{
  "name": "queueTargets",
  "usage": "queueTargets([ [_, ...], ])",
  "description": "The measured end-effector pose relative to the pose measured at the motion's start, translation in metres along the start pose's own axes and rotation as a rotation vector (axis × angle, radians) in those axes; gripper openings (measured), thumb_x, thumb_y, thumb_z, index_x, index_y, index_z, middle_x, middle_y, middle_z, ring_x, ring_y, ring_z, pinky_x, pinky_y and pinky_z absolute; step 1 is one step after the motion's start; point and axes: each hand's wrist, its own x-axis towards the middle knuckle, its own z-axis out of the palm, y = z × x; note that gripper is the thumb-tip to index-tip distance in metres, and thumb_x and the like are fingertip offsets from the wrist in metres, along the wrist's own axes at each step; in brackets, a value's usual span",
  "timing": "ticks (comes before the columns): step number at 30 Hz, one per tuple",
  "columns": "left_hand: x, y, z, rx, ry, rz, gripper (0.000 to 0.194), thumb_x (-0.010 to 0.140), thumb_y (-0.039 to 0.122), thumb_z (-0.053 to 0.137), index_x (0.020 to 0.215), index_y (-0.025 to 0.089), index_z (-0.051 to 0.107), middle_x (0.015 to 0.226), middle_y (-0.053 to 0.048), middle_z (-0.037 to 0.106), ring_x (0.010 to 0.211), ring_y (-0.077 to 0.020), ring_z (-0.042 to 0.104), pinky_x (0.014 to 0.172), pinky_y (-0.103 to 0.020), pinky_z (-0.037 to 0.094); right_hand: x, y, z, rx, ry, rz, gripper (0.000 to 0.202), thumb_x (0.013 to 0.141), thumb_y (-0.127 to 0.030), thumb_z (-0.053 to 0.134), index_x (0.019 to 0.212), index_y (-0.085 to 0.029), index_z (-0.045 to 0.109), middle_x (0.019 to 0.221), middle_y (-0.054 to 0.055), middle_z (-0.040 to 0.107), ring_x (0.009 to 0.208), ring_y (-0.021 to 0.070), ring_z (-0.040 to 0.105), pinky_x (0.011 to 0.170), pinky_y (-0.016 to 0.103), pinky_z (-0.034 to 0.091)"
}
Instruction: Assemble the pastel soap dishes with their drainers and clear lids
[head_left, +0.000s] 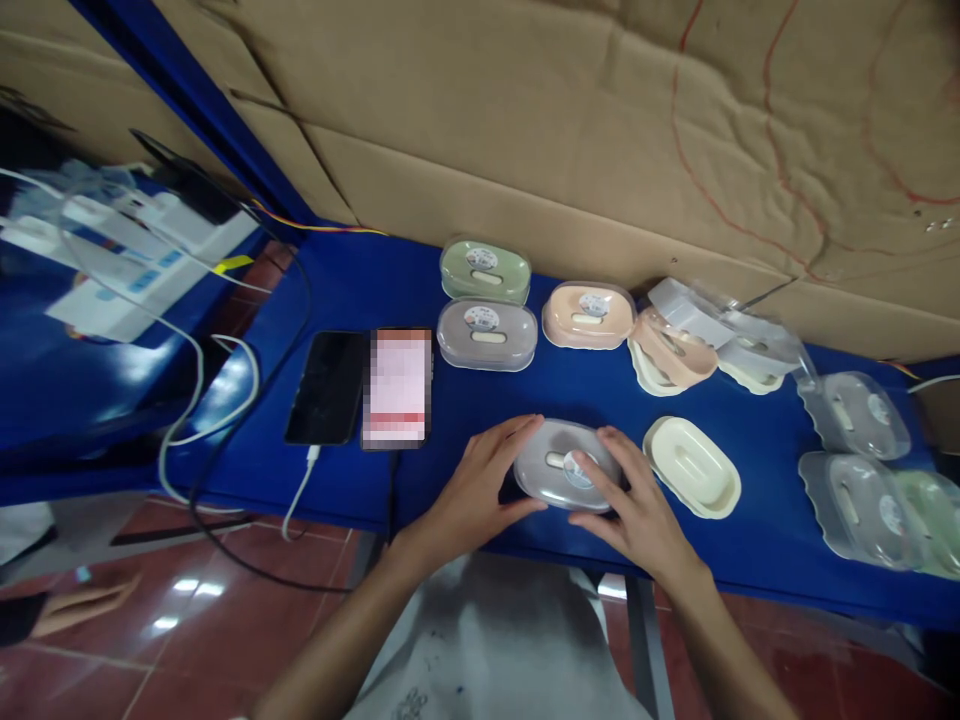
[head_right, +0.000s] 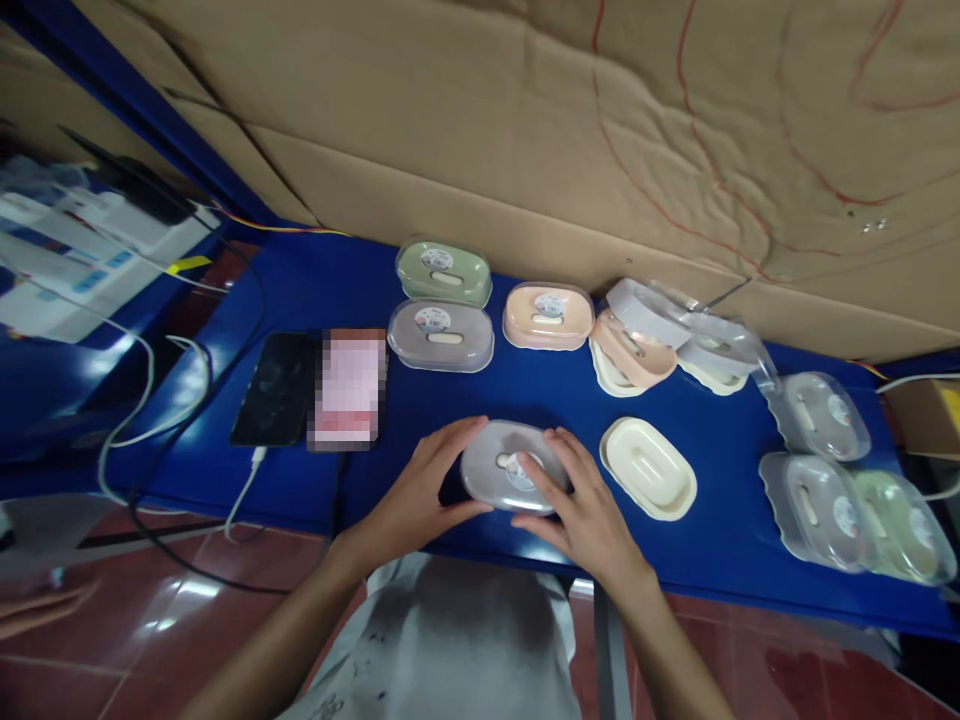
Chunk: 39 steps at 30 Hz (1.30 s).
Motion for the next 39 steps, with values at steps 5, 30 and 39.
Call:
queueTargets([
  [5,0.000,-0.001,0.000,0.002,-0.013,0.016,0.088,0.096,0.045,0.081,0.169,0.037,0.032,0.168,-0.012,0.046,0.153,-0.0342,0.048,0.126,-0.055,0.044,0.000,-0.001,0.001,-0.022,-0.037,0.001,0.085,0.097,-0.041,0.077,0.170,-0.036,0.034,0.171,0.015,0.039,0.159,0.0388,0.039,0.120,0.062,0.051],
  [30,0.036,-0.005,-0.077,0.341,0.323,0.245,0.081,0.099,0.045,0.077,0.166,0.027,0.035,0.161,-0.015,0.055,0.151,-0.0321,0.053,0.124,-0.054,0.049,-0.057,0.020,-0.025,-0.079,0.232,0.411,0.079,0.106,-0.045,0.062,0.174,-0.034,0.023,0.181,0.014,0.021,0.165,0.0409,0.027,0.124,0.070,0.037],
  [39,0.124,-0.066,-0.155,0.398,0.395,0.088,0.095,0.091,0.061,0.082,0.160,0.009,0.041,0.163,-0.016,0.054,0.146,-0.0350,0.056,0.123,-0.058,0.047,-0.104,0.037,-0.013,-0.252,0.220,0.531,0.061,0.109,-0.048,0.055,0.166,-0.034,0.041,0.170,0.013,0.045,0.157,0.0408,0.043,0.118,0.065,0.043],
])
